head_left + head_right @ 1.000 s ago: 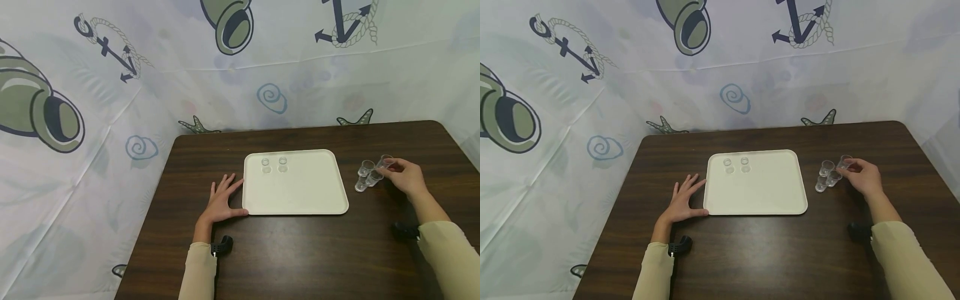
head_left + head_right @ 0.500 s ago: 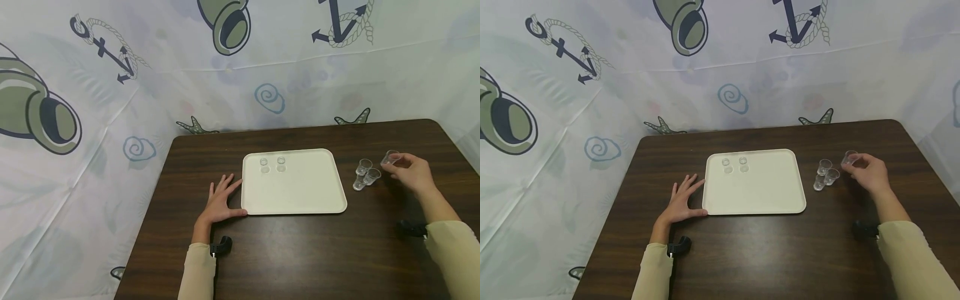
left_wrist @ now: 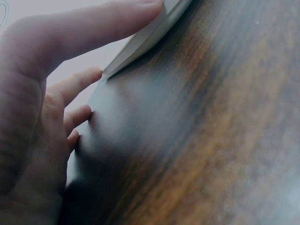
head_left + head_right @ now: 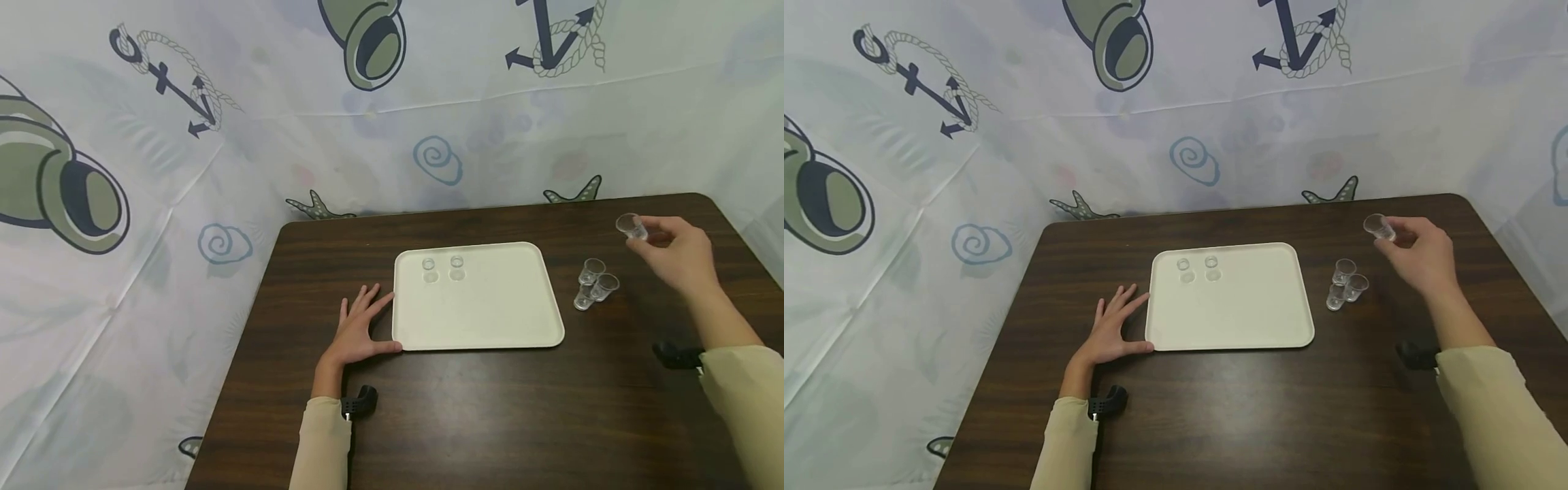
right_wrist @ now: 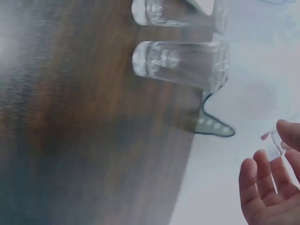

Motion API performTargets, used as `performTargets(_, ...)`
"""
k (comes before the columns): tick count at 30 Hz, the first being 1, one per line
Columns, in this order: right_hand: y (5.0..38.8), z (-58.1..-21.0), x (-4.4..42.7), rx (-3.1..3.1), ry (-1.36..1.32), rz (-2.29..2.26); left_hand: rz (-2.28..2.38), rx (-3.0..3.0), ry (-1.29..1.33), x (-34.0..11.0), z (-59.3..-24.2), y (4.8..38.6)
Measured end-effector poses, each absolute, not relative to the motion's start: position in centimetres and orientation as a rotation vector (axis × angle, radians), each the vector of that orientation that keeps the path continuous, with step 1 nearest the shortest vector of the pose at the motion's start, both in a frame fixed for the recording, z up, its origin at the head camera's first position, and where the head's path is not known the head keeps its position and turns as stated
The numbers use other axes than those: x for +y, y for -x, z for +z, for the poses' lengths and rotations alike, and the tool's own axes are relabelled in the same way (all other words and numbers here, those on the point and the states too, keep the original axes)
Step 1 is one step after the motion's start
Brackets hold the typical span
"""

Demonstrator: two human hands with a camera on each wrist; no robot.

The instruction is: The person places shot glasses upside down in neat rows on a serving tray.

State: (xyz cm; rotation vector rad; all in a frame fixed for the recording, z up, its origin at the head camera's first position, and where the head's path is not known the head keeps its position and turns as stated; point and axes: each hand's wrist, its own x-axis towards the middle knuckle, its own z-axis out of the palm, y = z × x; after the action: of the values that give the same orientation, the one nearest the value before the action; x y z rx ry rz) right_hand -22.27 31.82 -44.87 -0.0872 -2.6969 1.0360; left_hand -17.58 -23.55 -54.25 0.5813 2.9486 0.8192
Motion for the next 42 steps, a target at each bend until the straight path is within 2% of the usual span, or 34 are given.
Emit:
performTargets(14,23.1,-42.7,26.0,-2.861,-0.437,0.624,0.827,2.944,-0.595,-23.3,-54.5,17.6)
performTargets(27,25.2,-44.4,19.8,-2.786,-0.800,0.282,0.842,2.939,-0.561,-23.7,-54.6,17.2)
performTargets(35,25.8,-45.7,17.7,-2.775,-0.944,-0.071,0.821,2.934,-0.571,-23.5,-54.5,17.3)
performTargets(42,26.3,-46.6,15.9,-2.724,-1.031,-0.180,0.830,2.950,-0.590,-23.6,-54.3,17.5)
